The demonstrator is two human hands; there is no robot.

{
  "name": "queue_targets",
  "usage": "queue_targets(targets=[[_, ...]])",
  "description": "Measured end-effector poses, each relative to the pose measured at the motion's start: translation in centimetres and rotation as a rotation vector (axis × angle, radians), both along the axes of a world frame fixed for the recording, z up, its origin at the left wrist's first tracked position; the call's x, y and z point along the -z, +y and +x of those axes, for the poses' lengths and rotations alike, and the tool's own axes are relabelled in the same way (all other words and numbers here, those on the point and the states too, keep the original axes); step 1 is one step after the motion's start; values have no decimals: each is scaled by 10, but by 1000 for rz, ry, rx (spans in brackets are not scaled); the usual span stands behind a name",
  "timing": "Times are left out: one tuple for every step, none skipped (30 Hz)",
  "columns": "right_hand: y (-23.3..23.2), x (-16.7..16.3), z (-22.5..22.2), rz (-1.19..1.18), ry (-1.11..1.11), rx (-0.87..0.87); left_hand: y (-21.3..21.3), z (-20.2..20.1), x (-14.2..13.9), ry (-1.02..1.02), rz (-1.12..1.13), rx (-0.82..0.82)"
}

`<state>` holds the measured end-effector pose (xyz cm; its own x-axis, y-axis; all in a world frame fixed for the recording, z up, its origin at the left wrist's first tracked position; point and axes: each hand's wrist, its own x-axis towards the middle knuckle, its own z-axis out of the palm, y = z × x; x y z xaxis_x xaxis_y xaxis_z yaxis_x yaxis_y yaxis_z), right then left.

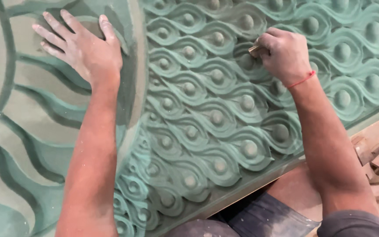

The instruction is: The person uses a sanding block to smooth the surface of a large green relief panel featuring a sun and wave pattern. The person holds the panel with one hand while sanding the raised details with the other.

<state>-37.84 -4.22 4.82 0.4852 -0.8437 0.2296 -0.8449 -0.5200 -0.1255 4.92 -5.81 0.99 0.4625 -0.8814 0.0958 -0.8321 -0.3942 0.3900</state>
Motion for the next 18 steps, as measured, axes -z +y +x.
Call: queue_targets(targets=[[-2, 1, -2, -16, 6, -26, 0, 0, 1, -1, 5, -4], [-4, 4, -3, -33, 17, -48, 2, 0, 1, -1, 7, -1], [-5, 5, -3, -35, -17, -35, 1, 0, 1, -5, 0, 5], [-7, 6, -2, -38, -55, -18, 0, 1, 1, -13, -9, 14], [-8, 7, 0, -35, -89, 2, 0, 0, 0, -26, -10, 14], [-9, 7, 3, -26, -99, -8, -1, 0, 0, -34, -10, 11], [-10, 8, 8, -17, -109, -26, -1, -1, -1, -42, -10, 1], [-11, 7, 13, -6, -119, -48, -2, -1, -2, -35, -6, -4], [-11, 6, 19, 21, -155, -77, -2, -2, -3, -29, -1, -12], [-12, 5, 25, 44, -193, -109, -3, -2, -5, -26, -1, -21], [-12, 3, 30, 66, -234, -137, -3, -2, -6, -28, 10, -15], [-13, 1, 34, 41, -174, -142, -2, -2, -7, -27, 17, -4], [-14, -2, 36, 10, -113, -146, -4, -2, -7, -24, 19, 8], [-14, -5, 38, -11, -50, -148, -5, -2, -8, -24, 0, 10], [-16, -8, 39, 20, -31, -156, -5, -2, -8, -21, -6, 12], [-17, -11, 39, 49, -16, -166, -4, -2, -8, -22, -14, 12], [-19, -14, 38, 69, -2, -177, -5, -1, -8, -27, -20, 18], [-21, -17, 39, 86, 3, -150, -5, -1, -7, -28, -27, 23]])
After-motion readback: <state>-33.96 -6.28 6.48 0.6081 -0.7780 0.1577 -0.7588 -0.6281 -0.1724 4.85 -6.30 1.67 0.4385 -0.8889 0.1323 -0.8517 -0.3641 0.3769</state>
